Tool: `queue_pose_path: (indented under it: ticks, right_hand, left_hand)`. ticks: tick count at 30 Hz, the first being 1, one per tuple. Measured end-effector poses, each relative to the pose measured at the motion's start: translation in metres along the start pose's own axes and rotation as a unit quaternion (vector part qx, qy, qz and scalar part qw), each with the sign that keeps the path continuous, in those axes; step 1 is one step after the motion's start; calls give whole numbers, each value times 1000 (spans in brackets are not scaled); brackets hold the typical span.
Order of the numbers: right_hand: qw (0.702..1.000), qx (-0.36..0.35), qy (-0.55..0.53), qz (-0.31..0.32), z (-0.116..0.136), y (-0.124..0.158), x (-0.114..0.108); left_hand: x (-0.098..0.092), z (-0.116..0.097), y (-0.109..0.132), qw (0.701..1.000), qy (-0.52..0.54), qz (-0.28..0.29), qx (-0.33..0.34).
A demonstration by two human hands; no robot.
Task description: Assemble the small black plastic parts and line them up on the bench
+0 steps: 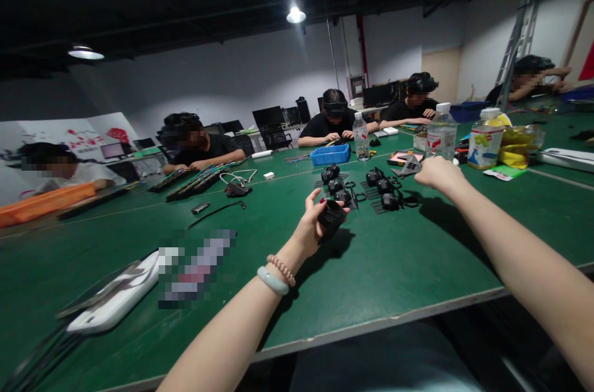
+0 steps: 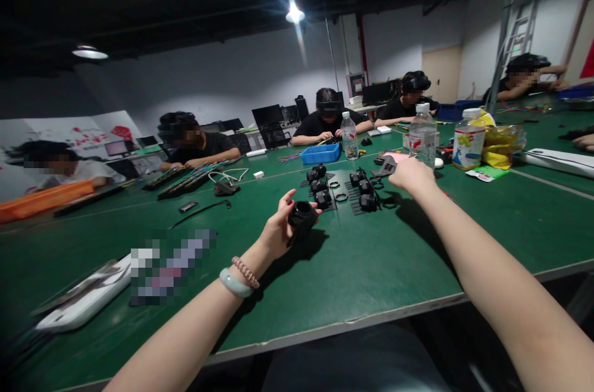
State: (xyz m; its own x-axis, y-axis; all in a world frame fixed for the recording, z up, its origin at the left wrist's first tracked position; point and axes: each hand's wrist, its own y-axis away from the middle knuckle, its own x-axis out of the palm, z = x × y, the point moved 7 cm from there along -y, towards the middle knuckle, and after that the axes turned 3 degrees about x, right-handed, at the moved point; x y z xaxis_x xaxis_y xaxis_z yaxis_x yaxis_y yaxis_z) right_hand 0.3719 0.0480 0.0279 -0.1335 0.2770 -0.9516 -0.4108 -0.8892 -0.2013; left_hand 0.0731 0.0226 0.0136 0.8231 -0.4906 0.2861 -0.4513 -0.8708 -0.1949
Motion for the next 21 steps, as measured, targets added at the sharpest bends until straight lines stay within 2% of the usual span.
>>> queue_pose_path:
  ticks: [2,5,10,14,21]
  right_hand:
    - [999,-35,0,-12,26,17,-6]
    - [990,-138,6,-33,69,49,-11]
    - [958,-285,30,-29,117,99,-3]
    - [947,-319,32,-23,126,112,3]
    - [943,-332,30,-1,126,112,10]
  left_hand:
    - [-6,2,-1,999,-12,-39,-9]
    - [-14,5,-2,996,-33,-81,-25]
    - [-12,3,-1,996,-35,-77,-21]
    - [-6,-2,1,995,-34,-90,-4]
    - [-6,-7,1,996,-39,-76,10]
